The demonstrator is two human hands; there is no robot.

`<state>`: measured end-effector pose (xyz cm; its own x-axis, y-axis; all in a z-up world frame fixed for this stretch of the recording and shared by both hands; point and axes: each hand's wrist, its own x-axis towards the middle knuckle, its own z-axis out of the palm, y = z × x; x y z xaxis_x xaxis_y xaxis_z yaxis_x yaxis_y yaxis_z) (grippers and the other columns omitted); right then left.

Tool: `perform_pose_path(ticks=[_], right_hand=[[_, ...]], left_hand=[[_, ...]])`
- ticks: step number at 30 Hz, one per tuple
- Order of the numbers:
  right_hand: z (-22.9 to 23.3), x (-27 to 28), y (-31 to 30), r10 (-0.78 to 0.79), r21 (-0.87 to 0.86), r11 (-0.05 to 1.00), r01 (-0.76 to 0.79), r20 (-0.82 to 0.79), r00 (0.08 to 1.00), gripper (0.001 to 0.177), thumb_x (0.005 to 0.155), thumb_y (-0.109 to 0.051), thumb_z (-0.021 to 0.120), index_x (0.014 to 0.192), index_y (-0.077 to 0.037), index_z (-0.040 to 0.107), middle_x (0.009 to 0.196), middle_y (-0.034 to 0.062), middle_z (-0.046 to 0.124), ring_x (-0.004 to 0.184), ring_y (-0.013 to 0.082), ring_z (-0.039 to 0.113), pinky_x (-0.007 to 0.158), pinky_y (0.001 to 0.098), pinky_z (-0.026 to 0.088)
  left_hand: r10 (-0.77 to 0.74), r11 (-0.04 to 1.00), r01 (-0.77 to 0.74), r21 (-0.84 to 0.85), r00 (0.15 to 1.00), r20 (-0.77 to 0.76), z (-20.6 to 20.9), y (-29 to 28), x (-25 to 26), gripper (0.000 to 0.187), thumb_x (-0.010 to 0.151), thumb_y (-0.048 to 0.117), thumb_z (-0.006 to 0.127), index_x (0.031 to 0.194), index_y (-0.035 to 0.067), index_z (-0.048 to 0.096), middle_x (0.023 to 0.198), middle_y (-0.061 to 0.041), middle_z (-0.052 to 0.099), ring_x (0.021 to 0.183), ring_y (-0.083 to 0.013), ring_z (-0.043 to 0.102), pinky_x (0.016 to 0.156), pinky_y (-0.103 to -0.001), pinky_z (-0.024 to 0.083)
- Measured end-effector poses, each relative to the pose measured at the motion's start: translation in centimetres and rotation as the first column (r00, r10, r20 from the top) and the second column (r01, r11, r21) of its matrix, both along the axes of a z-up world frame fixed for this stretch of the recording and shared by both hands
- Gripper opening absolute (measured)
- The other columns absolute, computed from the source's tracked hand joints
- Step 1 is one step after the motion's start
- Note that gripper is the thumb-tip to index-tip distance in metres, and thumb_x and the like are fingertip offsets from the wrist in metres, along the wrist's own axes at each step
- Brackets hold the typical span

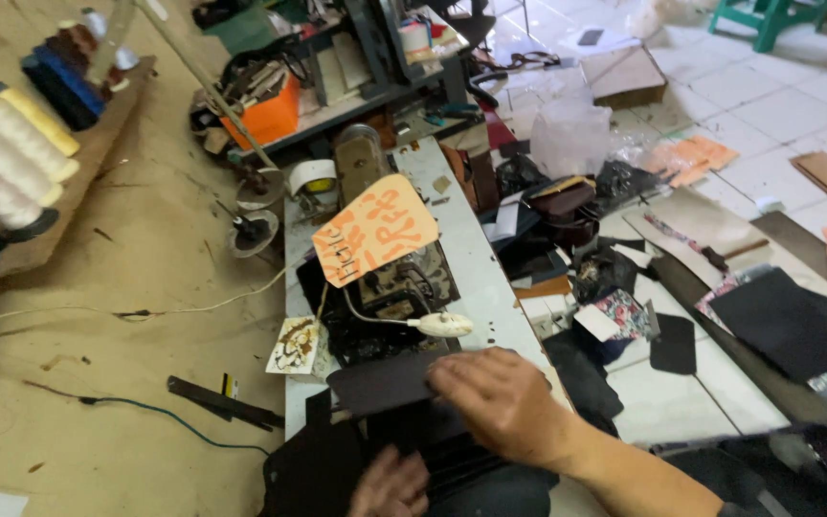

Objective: Peeling the protective backing from pre-cut leather pieces in a workshop.

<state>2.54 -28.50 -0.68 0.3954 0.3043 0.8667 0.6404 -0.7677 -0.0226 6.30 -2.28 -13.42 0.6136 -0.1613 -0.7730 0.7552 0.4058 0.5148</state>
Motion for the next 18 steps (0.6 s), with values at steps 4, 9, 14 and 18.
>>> perform_pose_path(ticks=[4,9,14,18], right_hand=[[-5.4,-0.3,3.3,0.118,0.010,0.993,-0.117,-0.056,0.991,0.029,0.107,-0.016,0.046,0.118,0.002,0.066,0.119,0.0206,0.072,0.104,0.0357,0.073,0.084,0.0461,0.060],[-8.8,-0.3,5.0,0.353,0.343,0.916,-0.210,-0.436,0.828,0.033,0.089,-0.003,0.049,0.119,-0.003,0.063,0.101,0.0084,0.075,0.080,0.0321,0.075,0.057,0.0422,0.055],[-6.2,0.8,2.5,0.272,0.370,0.919,-0.134,-0.350,0.896,0.019,0.102,-0.006,0.052,0.116,0.001,0.062,0.086,0.0121,0.072,0.067,0.0323,0.071,0.055,0.0395,0.053],[-1.1,0.9,0.7,0.165,0.368,0.927,-0.079,-0.208,0.964,0.025,0.104,-0.010,0.050,0.120,0.001,0.065,0.106,0.0161,0.077,0.083,0.0316,0.077,0.072,0.0378,0.061]], left_hand=[[0.174,0.821,0.452,-0.348,0.381,0.908,-9.0,-2.5,0.6,0.086,0.114,0.016,0.064,0.162,0.021,-0.007,0.166,-0.027,0.016,0.153,-0.0436,0.031,0.118,-0.068,0.036],[0.351,0.919,-0.389,-0.063,0.736,0.578,-2.4,-6.6,-2.3,0.082,0.087,0.046,0.052,0.154,-0.003,0.047,0.116,-0.035,0.067,0.094,-0.0411,0.064,0.087,-0.055,0.054],[0.191,0.969,-0.240,0.066,0.887,0.419,0.7,-5.9,0.7,0.074,0.095,0.018,0.048,0.164,0.025,0.024,0.157,-0.019,0.046,0.139,-0.0333,0.051,0.110,-0.052,0.042],[0.023,0.959,-0.098,0.264,0.962,0.272,4.6,-5.4,1.2,0.095,0.089,0.007,0.066,0.166,0.022,0.014,0.163,-0.030,0.031,0.140,-0.0423,0.054,0.119,-0.046,0.042]])
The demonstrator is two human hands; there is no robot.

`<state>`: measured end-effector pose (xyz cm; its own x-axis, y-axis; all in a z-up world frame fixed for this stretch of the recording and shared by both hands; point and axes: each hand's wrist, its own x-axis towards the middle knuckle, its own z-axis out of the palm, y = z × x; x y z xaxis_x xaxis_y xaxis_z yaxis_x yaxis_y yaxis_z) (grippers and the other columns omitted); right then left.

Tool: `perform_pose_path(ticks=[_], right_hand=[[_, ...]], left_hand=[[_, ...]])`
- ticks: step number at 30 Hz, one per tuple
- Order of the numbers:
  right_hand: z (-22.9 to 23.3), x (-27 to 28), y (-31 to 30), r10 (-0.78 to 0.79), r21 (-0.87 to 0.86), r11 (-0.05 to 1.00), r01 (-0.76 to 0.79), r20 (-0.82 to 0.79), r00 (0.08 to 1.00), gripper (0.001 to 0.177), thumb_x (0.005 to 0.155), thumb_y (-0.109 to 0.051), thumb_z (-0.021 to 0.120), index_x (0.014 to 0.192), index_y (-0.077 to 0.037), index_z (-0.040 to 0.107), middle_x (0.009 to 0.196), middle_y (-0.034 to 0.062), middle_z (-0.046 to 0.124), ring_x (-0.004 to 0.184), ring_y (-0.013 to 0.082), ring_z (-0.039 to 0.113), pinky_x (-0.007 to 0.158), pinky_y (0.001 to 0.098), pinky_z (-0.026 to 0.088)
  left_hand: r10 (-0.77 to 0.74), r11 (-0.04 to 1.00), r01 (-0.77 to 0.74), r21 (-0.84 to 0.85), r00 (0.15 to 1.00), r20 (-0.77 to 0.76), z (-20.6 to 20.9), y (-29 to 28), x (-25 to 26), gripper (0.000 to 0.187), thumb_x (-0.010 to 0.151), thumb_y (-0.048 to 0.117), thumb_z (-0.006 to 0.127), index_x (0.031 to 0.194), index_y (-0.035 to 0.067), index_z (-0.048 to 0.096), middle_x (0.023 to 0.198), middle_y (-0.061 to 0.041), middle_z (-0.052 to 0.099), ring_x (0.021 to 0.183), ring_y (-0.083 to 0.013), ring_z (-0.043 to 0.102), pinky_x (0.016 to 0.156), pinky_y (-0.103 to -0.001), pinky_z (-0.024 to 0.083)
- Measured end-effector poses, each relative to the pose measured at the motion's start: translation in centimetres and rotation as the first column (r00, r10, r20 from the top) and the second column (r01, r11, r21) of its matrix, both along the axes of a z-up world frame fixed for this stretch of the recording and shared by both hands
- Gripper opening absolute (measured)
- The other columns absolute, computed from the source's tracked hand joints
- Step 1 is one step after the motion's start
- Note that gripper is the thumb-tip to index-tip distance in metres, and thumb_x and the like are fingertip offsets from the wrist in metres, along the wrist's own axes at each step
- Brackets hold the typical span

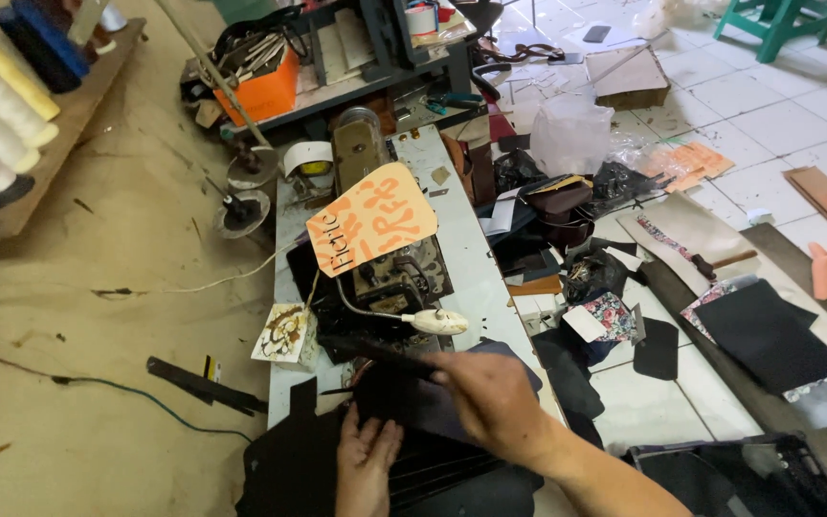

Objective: Peeling the protective backing from pre-cut leather pieces in a workshop.

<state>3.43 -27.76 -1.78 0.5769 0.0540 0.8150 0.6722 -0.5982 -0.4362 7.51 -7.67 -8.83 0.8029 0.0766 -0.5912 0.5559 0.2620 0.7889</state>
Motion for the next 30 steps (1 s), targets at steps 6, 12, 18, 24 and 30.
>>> perform_pose_path(ticks=[6,12,18,24,30], right_hand=[[4.1,0.3,1.1,0.192,0.326,0.939,-0.112,-0.225,0.955,0.030,0.103,-0.016,0.055,0.124,0.001,0.067,0.114,0.0121,0.079,0.105,0.0196,0.076,0.091,0.0286,0.055],[4.4,1.9,4.7,0.393,0.432,0.870,-0.239,-0.313,0.865,0.031,0.104,-0.016,0.058,0.132,-0.004,0.064,0.077,-0.0005,0.053,0.066,0.0084,0.047,0.060,0.0252,0.037],[3.6,2.3,6.9,0.012,0.129,0.992,0.006,-0.138,0.990,0.045,0.097,-0.022,0.067,0.136,-0.002,0.057,0.136,0.0217,0.057,0.126,0.0362,0.058,0.108,0.0462,0.044],[2.8,0.6,7.7,0.234,0.183,0.962,-0.201,-0.182,0.955,0.047,0.100,-0.041,0.063,0.130,-0.005,0.064,0.136,0.0208,0.064,0.125,0.0341,0.066,0.103,0.0431,0.049],[3.4,-0.3,7.1,0.183,0.348,0.933,-0.087,-0.255,0.949,0.031,0.089,-0.031,0.075,0.111,-0.009,0.076,0.128,0.0132,0.076,0.111,0.0213,0.077,0.085,0.0324,0.062]], left_hand=[[0.339,0.941,-0.339,0.014,0.941,0.002,3.2,2.8,0.2,0.091,0.081,-0.017,0.029,0.163,0.021,0.030,0.147,-0.019,0.049,0.132,-0.0336,0.052,0.110,-0.047,0.042],[0.024,0.744,-0.334,0.578,0.879,0.476,6.8,6.1,-5.8,0.080,0.089,0.013,0.069,0.164,0.019,0.044,0.063,-0.014,0.071,0.050,-0.0208,0.060,0.051,-0.032,0.050],[0.211,0.906,-0.375,0.199,0.805,0.554,3.7,5.5,-2.7,0.065,0.086,0.008,0.068,0.150,0.004,0.054,0.110,-0.023,0.078,0.100,-0.0242,0.072,0.090,-0.031,0.051],[-0.016,0.977,-0.092,0.190,0.864,0.503,2.4,3.1,-3.5,0.054,0.082,0.010,0.074,0.136,0.008,0.072,0.138,-0.011,0.079,0.123,-0.0179,0.074,0.104,-0.032,0.052],[-0.364,0.928,0.224,0.298,0.720,0.591,7.8,3.0,-4.0,0.061,0.085,0.021,0.069,0.146,0.017,0.064,0.149,-0.005,0.072,0.136,-0.0110,0.067,0.110,-0.024,0.048]])
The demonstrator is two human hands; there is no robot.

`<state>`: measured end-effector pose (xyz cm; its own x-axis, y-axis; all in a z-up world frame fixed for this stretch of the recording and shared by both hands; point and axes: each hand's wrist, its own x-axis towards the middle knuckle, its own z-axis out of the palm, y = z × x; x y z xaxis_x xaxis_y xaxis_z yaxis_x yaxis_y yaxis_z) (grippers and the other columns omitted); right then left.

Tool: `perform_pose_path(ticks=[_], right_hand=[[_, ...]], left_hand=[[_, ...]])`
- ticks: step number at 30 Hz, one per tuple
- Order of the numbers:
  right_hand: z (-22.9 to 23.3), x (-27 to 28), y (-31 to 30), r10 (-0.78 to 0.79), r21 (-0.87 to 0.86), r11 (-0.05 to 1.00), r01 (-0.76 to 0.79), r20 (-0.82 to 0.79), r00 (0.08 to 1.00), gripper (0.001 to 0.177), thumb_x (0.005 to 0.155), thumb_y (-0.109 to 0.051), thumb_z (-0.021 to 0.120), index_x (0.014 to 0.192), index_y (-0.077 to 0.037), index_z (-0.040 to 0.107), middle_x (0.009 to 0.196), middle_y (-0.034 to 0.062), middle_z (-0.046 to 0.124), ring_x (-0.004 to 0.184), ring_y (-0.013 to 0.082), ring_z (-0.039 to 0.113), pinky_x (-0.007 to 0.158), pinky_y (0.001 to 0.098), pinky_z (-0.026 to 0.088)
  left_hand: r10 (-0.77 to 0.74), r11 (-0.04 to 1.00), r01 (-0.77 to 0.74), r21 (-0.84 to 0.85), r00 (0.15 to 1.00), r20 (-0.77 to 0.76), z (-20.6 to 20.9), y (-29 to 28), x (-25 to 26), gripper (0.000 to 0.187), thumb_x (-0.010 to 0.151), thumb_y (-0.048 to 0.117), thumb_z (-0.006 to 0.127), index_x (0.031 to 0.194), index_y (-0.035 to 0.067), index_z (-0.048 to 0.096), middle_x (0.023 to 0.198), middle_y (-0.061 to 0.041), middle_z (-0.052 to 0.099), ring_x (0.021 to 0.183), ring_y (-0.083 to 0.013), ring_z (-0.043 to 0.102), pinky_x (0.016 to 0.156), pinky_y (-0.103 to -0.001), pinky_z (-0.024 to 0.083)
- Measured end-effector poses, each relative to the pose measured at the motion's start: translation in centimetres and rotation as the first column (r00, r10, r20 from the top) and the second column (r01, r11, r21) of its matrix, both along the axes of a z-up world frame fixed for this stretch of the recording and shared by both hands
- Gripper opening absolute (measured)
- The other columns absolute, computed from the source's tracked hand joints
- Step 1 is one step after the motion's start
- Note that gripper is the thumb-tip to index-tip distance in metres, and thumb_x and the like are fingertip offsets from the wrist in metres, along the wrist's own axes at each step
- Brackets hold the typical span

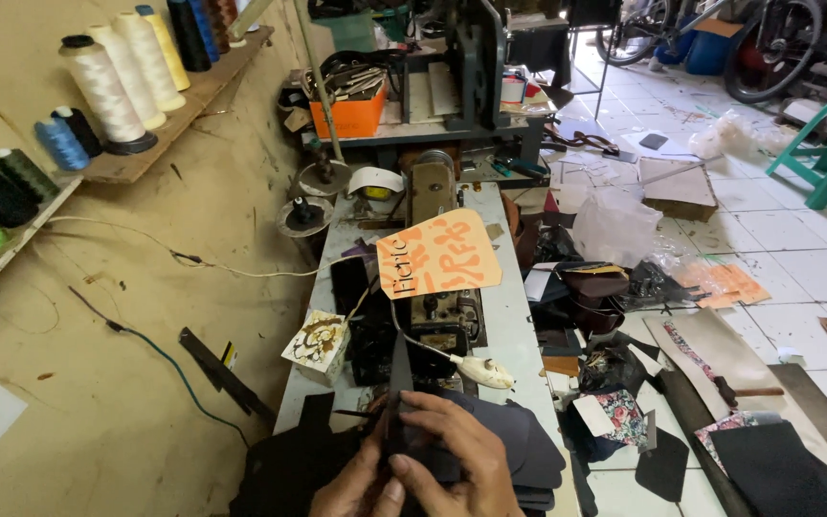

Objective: Peeling the protective backing from pre-cut leather pieces in a workshop.

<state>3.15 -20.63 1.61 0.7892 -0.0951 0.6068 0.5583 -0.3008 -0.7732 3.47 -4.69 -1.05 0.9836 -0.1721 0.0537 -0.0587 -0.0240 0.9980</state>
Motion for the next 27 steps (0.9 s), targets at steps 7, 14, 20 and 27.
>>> perform_pose_path(ticks=[7,14,20,27], right_hand=[[0.6,-0.8,-1.0,0.086,0.028,0.995,-0.092,0.183,0.979,0.022,0.096,-0.015,0.066,0.107,0.002,0.071,0.121,0.0253,0.074,0.099,0.0265,0.078,0.081,0.0305,0.066],[3.3,-3.4,-2.8,-0.150,-0.186,0.961,0.205,0.272,0.950,0.016,0.095,-0.005,0.059,0.103,0.005,0.069,0.106,0.0197,0.076,0.098,0.0299,0.078,0.093,0.0358,0.061],[3.3,-3.2,-3.3,-0.059,-0.171,0.983,0.066,0.051,0.997,0.023,0.099,-0.009,0.060,0.112,0.009,0.066,0.109,0.0213,0.073,0.099,0.0266,0.073,0.092,0.0323,0.058],[1.2,-1.7,-2.6,0.037,-0.058,0.997,-0.040,-0.057,0.998,0.018,0.097,-0.001,0.065,0.112,0.009,0.068,0.112,0.0220,0.072,0.104,0.0278,0.070,0.095,0.0333,0.056]], left_hand=[[-0.042,0.963,-0.019,0.268,0.974,0.221,4.4,-1.4,-1.5,0.065,0.090,0.016,0.066,0.152,0.031,0.052,0.157,0.006,0.061,0.143,-0.0056,0.057,0.111,-0.023,0.041],[-0.210,0.975,0.119,0.189,0.775,0.596,5.6,-3.0,-2.3,0.058,0.100,0.002,0.061,0.153,0.000,0.040,0.162,-0.020,0.043,0.151,-0.0256,0.044,0.125,-0.033,0.032],[-0.209,0.977,0.194,0.085,0.825,0.524,3.8,-3.5,-1.7,0.056,0.105,0.004,0.058,0.156,0.001,0.036,0.163,-0.020,0.043,0.152,-0.0274,0.045,0.129,-0.036,0.035],[-0.155,0.988,0.144,0.059,0.871,0.465,1.5,-2.8,-1.5,0.056,0.104,0.000,0.059,0.156,0.003,0.037,0.165,-0.020,0.039,0.155,-0.0269,0.040,0.130,-0.035,0.035]])
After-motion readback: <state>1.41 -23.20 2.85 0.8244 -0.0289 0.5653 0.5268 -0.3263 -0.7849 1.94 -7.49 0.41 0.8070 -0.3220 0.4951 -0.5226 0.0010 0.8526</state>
